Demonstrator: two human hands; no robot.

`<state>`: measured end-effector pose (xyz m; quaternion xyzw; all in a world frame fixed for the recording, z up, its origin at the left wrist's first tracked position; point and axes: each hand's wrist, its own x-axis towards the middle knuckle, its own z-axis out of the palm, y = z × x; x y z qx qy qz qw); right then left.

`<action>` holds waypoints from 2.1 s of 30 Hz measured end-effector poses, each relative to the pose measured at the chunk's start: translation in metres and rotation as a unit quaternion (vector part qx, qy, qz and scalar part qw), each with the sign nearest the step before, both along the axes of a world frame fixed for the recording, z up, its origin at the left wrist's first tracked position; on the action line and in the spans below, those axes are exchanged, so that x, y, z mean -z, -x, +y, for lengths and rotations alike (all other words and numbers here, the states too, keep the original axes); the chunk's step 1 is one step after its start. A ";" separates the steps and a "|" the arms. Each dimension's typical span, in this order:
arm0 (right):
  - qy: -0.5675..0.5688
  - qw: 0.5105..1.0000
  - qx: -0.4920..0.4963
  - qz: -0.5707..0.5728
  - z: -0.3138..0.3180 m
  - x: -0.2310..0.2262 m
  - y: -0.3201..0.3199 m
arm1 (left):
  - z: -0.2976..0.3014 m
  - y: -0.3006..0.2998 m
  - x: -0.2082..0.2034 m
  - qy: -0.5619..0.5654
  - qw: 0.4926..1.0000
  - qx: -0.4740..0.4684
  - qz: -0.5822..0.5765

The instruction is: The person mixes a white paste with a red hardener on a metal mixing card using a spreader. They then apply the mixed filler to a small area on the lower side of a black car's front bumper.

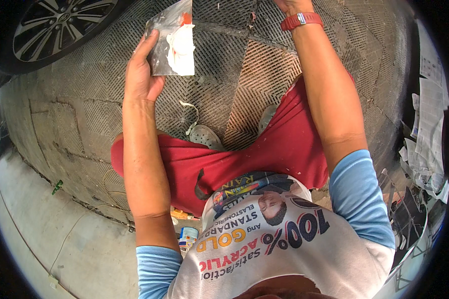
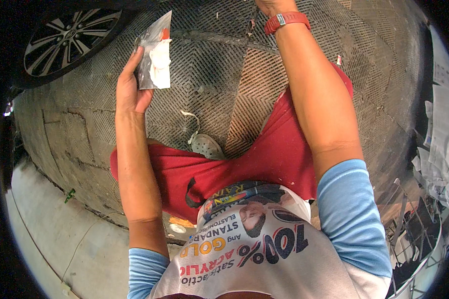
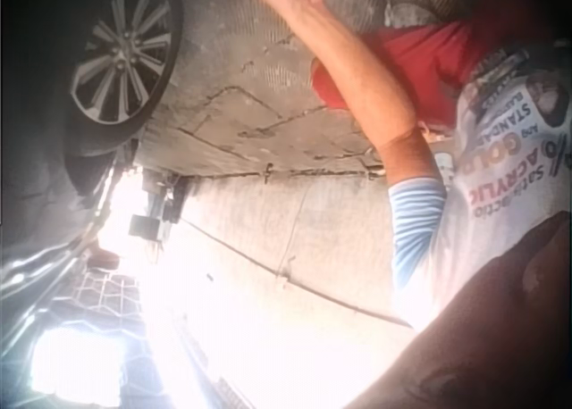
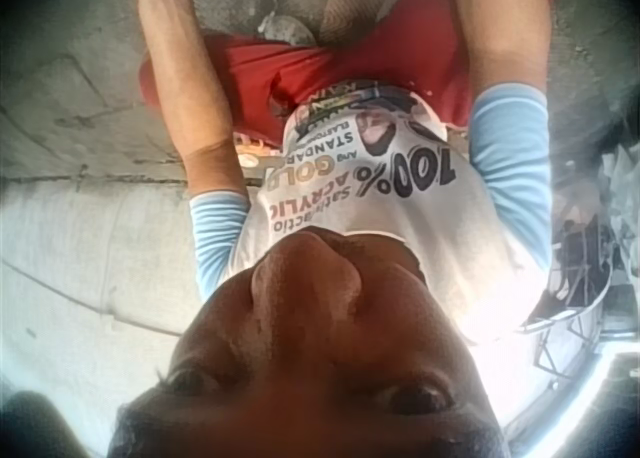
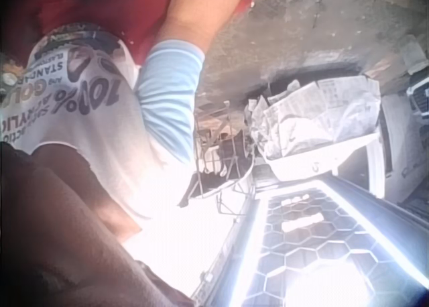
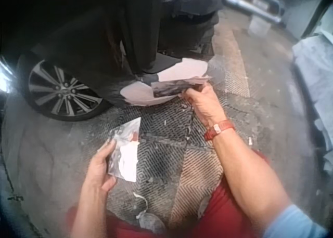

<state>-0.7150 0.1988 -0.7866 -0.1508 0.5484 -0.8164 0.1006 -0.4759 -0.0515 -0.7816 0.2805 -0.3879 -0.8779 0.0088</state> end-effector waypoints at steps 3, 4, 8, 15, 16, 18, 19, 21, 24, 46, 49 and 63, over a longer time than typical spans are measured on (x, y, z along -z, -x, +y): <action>0.001 1.000 0.024 -0.007 -0.005 -0.004 -0.005 | 0.000 0.001 -0.001 -0.007 1.000 0.000 0.003; -0.024 1.000 0.018 0.000 -0.004 -0.001 -0.003 | 0.001 0.001 -0.002 -0.009 1.000 0.001 0.004; -0.071 0.997 0.004 0.007 0.000 0.011 0.003 | 0.004 0.002 -0.005 -0.004 1.000 -0.004 0.001; 0.053 0.998 0.024 0.007 -0.010 -0.017 -0.010 | 0.000 -0.002 -0.004 0.014 1.000 -0.013 -0.002; 0.033 0.999 0.018 0.011 -0.010 -0.016 -0.010 | 0.001 -0.002 -0.004 0.018 1.000 -0.013 -0.004; -0.008 1.000 0.005 0.017 -0.010 -0.010 -0.011 | 0.002 -0.001 -0.006 0.014 1.000 -0.016 -0.003; -0.020 0.999 0.010 0.030 -0.010 -0.006 -0.010 | 0.002 -0.001 -0.007 0.012 1.000 -0.018 -0.003; -0.044 0.997 0.019 0.055 -0.009 0.001 -0.007 | 0.002 0.000 -0.006 0.020 1.000 -0.017 -0.002; -0.075 0.994 0.039 0.063 -0.011 0.003 -0.010 | 0.000 0.000 -0.002 0.019 1.000 -0.009 0.005; -0.074 0.987 0.092 0.104 -0.026 0.015 -0.013 | 0.000 0.000 -0.007 0.015 1.000 -0.011 0.000; -0.062 0.985 0.101 0.124 -0.027 0.019 -0.011 | 0.000 0.000 -0.006 0.007 1.000 -0.006 0.012; -0.130 0.977 0.119 0.122 -0.028 0.020 -0.014 | 0.010 0.002 -0.012 0.012 1.000 0.003 0.006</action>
